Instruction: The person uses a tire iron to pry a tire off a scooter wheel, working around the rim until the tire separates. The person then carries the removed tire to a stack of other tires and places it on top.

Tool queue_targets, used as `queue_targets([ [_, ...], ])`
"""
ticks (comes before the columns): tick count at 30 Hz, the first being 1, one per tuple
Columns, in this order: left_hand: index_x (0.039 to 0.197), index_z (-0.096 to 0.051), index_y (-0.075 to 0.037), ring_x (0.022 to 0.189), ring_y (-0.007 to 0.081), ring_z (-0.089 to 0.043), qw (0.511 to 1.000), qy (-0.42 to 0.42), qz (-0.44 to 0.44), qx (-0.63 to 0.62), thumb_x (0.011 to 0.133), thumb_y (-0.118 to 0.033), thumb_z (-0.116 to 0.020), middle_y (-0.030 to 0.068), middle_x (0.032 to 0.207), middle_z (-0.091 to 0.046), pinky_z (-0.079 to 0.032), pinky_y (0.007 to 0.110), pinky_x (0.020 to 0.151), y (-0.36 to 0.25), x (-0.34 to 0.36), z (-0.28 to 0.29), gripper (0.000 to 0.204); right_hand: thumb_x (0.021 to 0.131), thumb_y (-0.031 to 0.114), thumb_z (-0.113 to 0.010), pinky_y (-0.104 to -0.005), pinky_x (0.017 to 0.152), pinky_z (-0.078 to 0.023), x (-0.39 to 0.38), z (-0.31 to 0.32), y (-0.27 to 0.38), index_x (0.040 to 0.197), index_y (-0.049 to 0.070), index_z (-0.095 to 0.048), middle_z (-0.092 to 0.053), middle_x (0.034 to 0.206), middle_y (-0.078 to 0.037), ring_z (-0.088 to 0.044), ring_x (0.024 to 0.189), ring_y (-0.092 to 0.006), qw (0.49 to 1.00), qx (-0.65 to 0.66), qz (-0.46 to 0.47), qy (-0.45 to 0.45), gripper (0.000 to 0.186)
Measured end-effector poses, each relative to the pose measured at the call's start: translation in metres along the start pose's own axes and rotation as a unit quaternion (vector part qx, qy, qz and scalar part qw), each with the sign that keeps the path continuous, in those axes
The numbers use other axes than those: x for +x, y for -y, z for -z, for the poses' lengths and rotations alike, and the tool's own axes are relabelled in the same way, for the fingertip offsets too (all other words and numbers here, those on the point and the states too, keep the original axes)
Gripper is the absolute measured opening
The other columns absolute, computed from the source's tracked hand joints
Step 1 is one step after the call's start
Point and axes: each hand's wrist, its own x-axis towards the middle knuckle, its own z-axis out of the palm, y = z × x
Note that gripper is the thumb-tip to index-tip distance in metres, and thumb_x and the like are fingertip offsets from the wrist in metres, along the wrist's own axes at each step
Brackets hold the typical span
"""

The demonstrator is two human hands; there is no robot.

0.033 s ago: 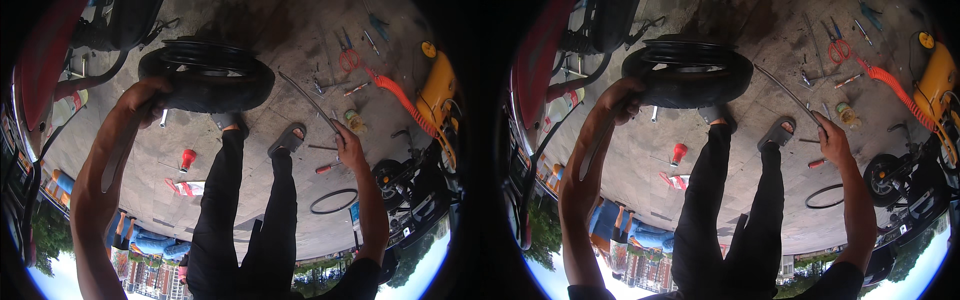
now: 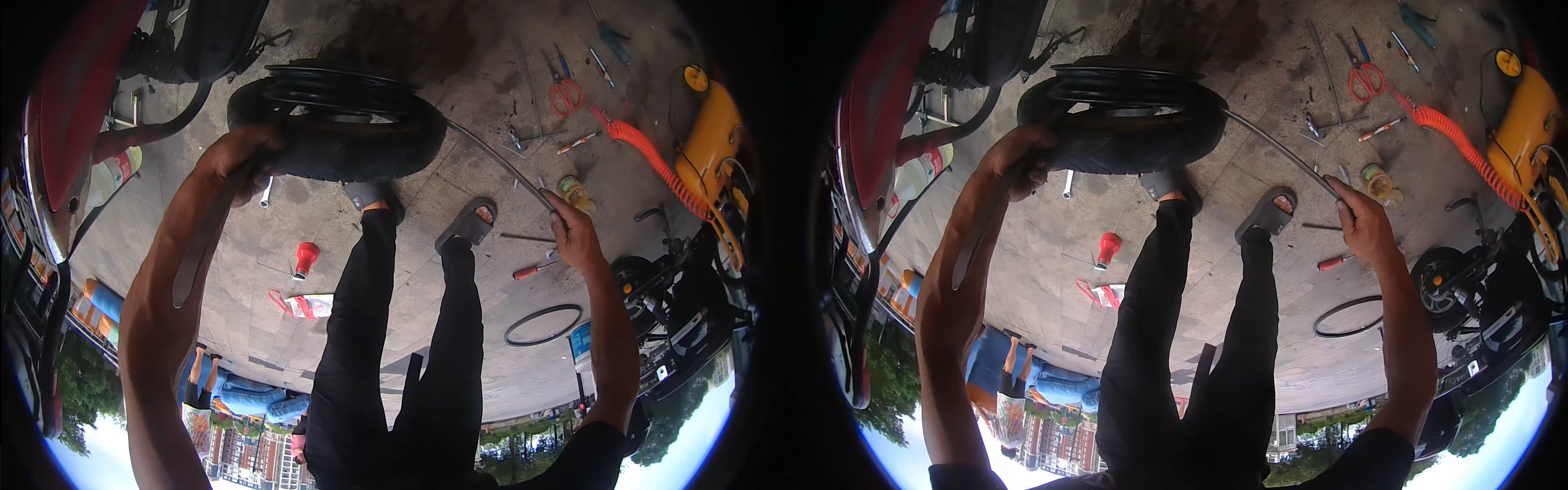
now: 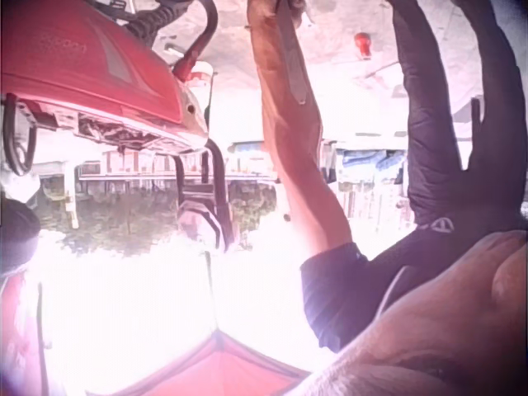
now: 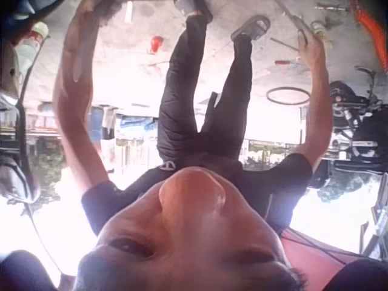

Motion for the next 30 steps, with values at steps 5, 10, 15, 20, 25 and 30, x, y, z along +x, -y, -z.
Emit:
queue_targets([
  [5,0.103,-0.054,-0.009,0.058,0.0110,-0.048,0.998,0.041,0.001,0.052,0.082,-0.019,-0.061,0.0012,0.074,-0.052,-0.042,0.024,0.049,0.000,0.005,0.001,0.025,0.091,0.005,-0.058,-0.0396,0.075,-0.052,0.066,0.078,0.081,0.127,0.012,-0.064,-0.069,0.094,-0.018,-0.067,0.087,-0.0324,0.979,-0.156,-0.019,0.127,0.037],
  [10,0.102,-0.054,-0.012,0.072,0.0146,-0.051,0.994,0.043,0.065,0.077,0.080,-0.024,-0.062,0.0030,0.082,-0.053,-0.046,0.033,0.064,-0.001,0.013,0.002,0.026,0.092,0.012,-0.058,-0.0432,0.074,-0.053,0.145,0.108,0.109,0.120,0.013,-0.067,-0.069,0.086,-0.017,-0.067,0.084,-0.0341,0.949,-0.261,0.055,0.166,0.030],
  [15,0.110,-0.054,-0.007,0.084,0.0212,-0.057,0.998,0.049,-0.018,0.035,0.082,-0.023,-0.061,0.0095,0.097,-0.057,-0.053,0.042,0.075,0.000,0.013,-0.007,0.033,0.090,0.011,-0.059,-0.0433,0.074,-0.051,0.186,0.115,0.098,0.120,0.009,-0.066,-0.068,0.087,-0.019,-0.066,0.081,-0.0353,0.925,-0.287,0.139,0.206,0.031],
  [20,0.120,-0.053,-0.004,0.093,0.0239,-0.061,0.998,0.059,-0.010,0.003,0.082,-0.021,-0.061,0.0121,0.104,-0.059,-0.057,0.043,0.077,0.003,0.010,-0.008,0.043,0.093,0.016,-0.060,-0.0392,0.071,-0.051,0.206,0.125,0.085,0.116,0.006,-0.067,-0.068,0.082,-0.017,-0.065,0.072,-0.0284,0.944,-0.154,0.006,0.292,0.026],
  [25,0.125,-0.048,0.003,0.097,0.0261,-0.062,0.999,0.034,-0.008,-0.005,0.081,-0.018,-0.062,0.0148,0.110,-0.058,-0.057,0.042,0.081,0.008,0.008,-0.012,0.050,0.095,0.025,-0.061,-0.0414,0.076,-0.051,0.252,0.139,0.102,0.114,0.006,-0.067,-0.071,0.088,-0.016,-0.066,0.082,-0.0314,0.912,-0.172,-0.045,0.369,0.028],
  [30,0.126,-0.047,0.004,0.100,0.0274,-0.061,1.000,0.019,-0.004,-0.002,0.082,-0.017,-0.060,0.0156,0.114,-0.057,-0.057,0.043,0.084,-0.001,0.006,-0.015,0.050,0.094,0.024,-0.061,-0.0399,0.075,-0.052,0.244,0.119,0.099,0.113,0.006,-0.068,-0.070,0.090,-0.016,-0.067,0.082,-0.0287,0.928,-0.205,0.041,0.308,0.027],
])
